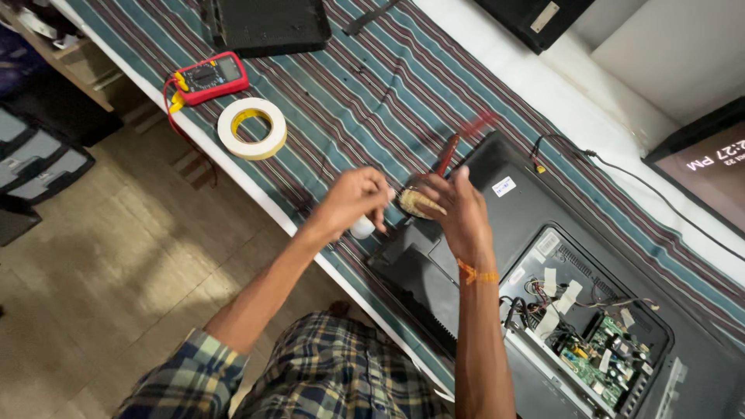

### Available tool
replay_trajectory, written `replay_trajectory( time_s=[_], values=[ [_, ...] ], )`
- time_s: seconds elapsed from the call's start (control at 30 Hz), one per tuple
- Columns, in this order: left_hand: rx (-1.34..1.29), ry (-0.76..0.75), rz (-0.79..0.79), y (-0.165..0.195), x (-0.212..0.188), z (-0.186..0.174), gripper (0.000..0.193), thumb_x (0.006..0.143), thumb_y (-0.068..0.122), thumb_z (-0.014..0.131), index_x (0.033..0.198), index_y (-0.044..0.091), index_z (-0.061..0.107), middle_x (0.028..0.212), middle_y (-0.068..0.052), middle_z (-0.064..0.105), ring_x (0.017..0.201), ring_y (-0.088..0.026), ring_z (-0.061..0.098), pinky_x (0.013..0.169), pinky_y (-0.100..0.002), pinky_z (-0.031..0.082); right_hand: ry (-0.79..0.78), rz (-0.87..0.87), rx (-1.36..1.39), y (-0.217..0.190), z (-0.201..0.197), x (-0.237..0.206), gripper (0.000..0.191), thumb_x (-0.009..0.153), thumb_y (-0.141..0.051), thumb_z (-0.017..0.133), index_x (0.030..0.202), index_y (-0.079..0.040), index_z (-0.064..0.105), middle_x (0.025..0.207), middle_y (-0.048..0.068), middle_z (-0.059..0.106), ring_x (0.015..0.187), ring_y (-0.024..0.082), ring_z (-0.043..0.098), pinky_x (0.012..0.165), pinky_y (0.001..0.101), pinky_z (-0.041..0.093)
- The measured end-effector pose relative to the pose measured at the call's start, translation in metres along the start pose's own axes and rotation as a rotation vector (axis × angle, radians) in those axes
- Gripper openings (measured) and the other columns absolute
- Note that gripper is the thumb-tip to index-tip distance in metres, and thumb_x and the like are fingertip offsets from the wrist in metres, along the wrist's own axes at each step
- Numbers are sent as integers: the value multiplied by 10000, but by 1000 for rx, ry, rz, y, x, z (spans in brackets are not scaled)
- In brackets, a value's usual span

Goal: The person cleans the back of a CRT television with a brush, then installs a circuit board and a metal bracket. They use a screwdriver to secure the bracket and connect internal wires.

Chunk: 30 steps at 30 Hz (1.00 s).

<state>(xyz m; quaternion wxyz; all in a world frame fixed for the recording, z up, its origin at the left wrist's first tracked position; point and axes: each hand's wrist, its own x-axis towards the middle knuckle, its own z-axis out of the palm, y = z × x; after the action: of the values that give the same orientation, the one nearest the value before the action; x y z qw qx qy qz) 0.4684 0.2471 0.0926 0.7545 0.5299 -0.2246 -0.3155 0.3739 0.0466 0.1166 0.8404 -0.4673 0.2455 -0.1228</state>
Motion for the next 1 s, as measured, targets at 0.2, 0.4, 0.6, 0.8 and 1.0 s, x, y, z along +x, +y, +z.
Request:
replay_trajectory(
  time_s=[0.2,0.4,0.6,0.8,1.0],
  values=[
    [297,-138,192,-6,-7,2,198,1015,109,663,1164,-22,675,1007,-81,747,910,-165,731,801,-310,605,-81,-239,282,-8,-27,-7,173,1075,-137,555,1229,-59,541,1054,118,686,1025,284,684,955,458,578],
    [935,306,353,-72,70,-66,376,972,82,604,1335,-4,646,1304,-199,685,1162,-279,674,990,-367,535,81,-550,216,-35,-84,-79,143,1112,-156,613,1222,-90,548,1087,102,707,1025,253,701,992,464,574],
    [1471,-4,520,-131,73,-81,492,871,-79,552,1353,-21,633,1468,-195,573,1406,-336,490,1154,-429,423,219,-675,233,-23,-133,-143,101,1194,-103,623,1148,-81,536,1062,125,719,968,237,700,990,435,552],
    [1605,-185,362,-120,65,-69,336,842,-88,609,1171,-64,671,1312,-202,644,1309,-343,570,1032,-412,541,460,-686,201,0,-154,-188,98,1168,-131,624,1234,-112,554,1030,122,716,947,246,702,958,463,567],
    [1355,54,262,-114,81,-64,278,775,-124,676,1033,-28,712,1058,-199,699,1021,-350,689,824,-396,583,480,-720,214,9,-142,-196,112,1163,-130,634,1216,-97,540,1034,124,711,945,246,698,965,477,577]
  ],
)
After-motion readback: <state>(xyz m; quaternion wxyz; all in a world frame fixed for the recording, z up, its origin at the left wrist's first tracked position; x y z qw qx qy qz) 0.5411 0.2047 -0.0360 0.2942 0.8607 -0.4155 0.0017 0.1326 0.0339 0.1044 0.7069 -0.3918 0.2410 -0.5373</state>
